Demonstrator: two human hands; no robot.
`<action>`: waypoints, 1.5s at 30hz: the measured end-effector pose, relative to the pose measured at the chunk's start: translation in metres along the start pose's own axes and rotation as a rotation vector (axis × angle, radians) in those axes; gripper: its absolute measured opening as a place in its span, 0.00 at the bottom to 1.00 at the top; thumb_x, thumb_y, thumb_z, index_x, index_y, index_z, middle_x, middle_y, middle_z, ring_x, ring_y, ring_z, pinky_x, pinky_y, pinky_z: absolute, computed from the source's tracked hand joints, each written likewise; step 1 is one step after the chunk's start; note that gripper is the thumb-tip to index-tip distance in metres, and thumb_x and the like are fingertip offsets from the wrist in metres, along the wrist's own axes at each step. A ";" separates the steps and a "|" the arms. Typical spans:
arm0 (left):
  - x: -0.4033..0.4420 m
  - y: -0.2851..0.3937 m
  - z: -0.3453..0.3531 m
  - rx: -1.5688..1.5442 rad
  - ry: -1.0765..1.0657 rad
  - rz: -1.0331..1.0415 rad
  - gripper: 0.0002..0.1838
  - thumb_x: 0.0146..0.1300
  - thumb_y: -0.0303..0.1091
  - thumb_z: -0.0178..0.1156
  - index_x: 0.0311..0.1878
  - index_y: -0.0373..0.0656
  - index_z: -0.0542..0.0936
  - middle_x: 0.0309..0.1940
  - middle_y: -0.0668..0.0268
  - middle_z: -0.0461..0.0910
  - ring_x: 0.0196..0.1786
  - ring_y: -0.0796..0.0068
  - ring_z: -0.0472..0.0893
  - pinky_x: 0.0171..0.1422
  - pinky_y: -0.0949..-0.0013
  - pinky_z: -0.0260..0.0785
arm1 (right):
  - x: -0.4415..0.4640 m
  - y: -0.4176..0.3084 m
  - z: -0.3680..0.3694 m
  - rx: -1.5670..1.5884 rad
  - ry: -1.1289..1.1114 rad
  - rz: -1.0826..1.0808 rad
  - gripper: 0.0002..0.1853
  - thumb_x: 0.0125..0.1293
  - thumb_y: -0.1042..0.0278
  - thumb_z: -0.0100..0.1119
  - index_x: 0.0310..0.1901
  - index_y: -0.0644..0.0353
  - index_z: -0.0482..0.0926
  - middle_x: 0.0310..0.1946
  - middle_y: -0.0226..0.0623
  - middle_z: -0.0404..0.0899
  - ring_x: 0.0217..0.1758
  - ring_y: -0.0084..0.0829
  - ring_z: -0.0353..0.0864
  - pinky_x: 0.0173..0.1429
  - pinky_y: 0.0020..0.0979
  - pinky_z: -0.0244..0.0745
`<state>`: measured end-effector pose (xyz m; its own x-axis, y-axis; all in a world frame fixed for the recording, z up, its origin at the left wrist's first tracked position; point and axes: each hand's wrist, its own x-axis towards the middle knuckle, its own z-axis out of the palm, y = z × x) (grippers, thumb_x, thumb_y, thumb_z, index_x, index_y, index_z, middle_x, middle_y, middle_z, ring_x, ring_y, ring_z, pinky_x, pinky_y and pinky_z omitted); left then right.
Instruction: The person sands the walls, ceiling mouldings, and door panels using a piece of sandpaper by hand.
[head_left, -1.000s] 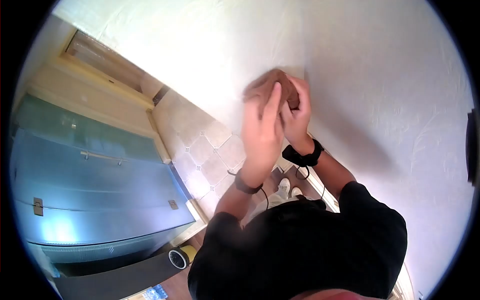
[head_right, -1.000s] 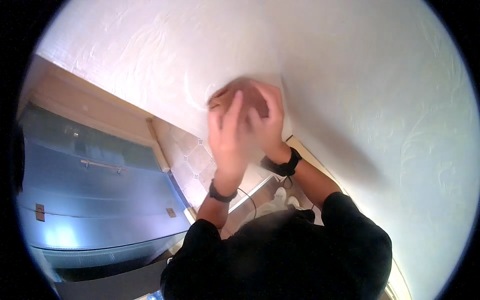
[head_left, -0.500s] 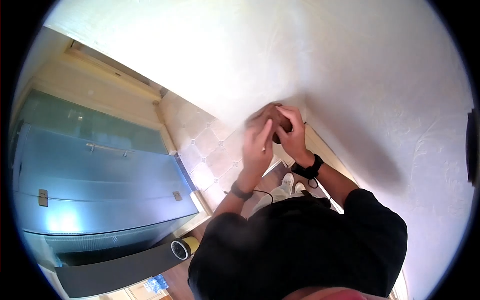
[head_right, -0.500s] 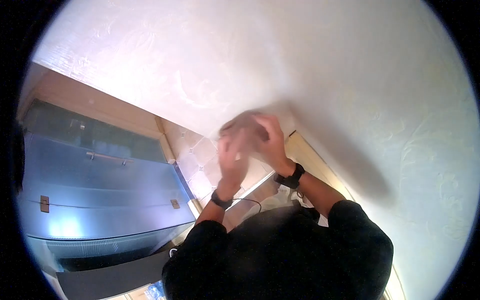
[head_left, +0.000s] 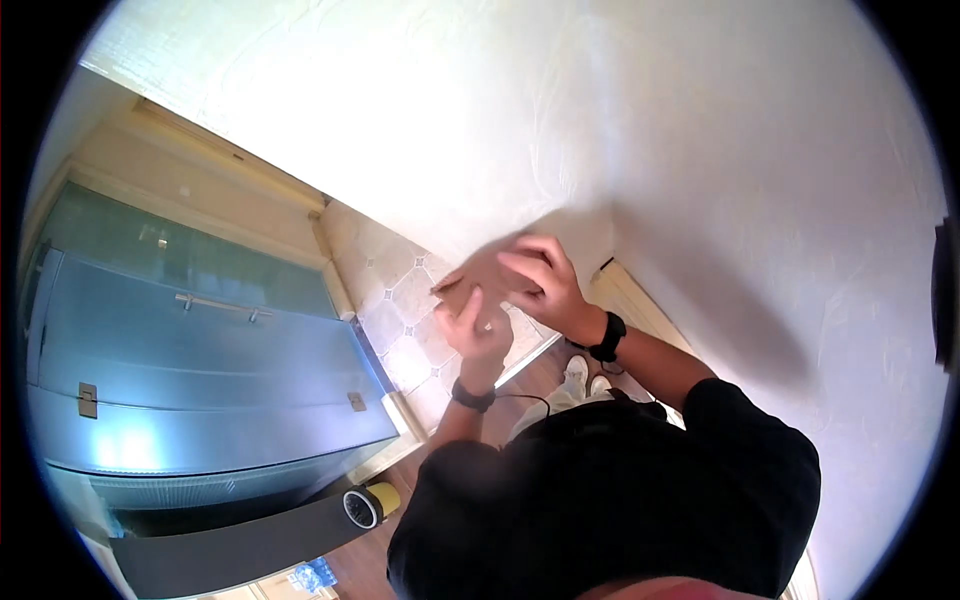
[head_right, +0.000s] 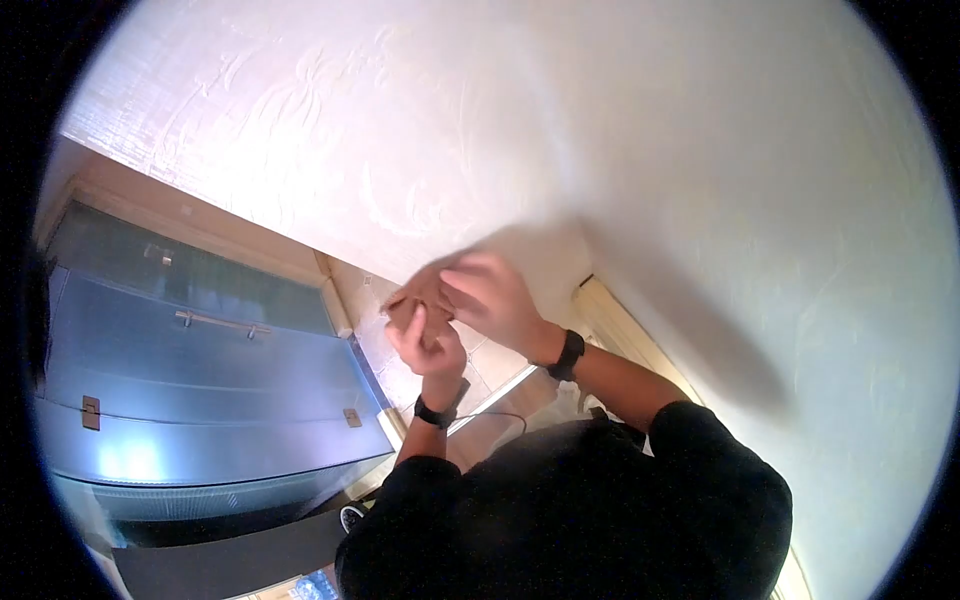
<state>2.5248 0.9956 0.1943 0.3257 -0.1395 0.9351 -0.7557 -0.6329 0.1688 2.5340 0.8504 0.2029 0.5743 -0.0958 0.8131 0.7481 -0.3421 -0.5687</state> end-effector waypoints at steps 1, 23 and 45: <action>-0.006 0.000 0.002 -0.026 -0.011 -0.023 0.26 0.51 0.15 0.54 0.56 0.41 0.74 0.47 0.53 0.76 0.47 0.56 0.74 0.54 0.60 0.67 | -0.010 0.005 0.002 -0.007 0.004 -0.003 0.26 0.46 0.76 0.72 0.51 0.56 0.78 0.48 0.39 0.74 0.49 0.40 0.77 0.50 0.37 0.75; -0.047 -0.025 0.054 -0.465 0.282 -0.245 0.13 0.64 0.30 0.52 0.50 0.45 0.65 0.38 0.62 0.71 0.42 0.65 0.72 0.75 0.44 0.48 | -0.035 0.030 0.005 0.046 -0.140 -0.012 0.30 0.42 0.71 0.75 0.51 0.52 0.76 0.45 0.39 0.71 0.46 0.41 0.75 0.47 0.36 0.75; 0.017 -0.065 0.035 -0.863 0.024 0.068 0.16 0.67 0.40 0.56 0.51 0.42 0.69 0.45 0.54 0.74 0.48 0.57 0.74 0.60 0.55 0.65 | -0.009 -0.013 0.030 -0.303 0.234 -0.096 0.31 0.36 0.75 0.73 0.49 0.59 0.76 0.42 0.44 0.76 0.42 0.41 0.77 0.46 0.37 0.75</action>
<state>2.5997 1.0076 0.1882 0.2596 -0.1336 0.9564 -0.9434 0.1767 0.2808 2.5287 0.8841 0.1993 0.3887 -0.2489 0.8871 0.6424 -0.6170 -0.4546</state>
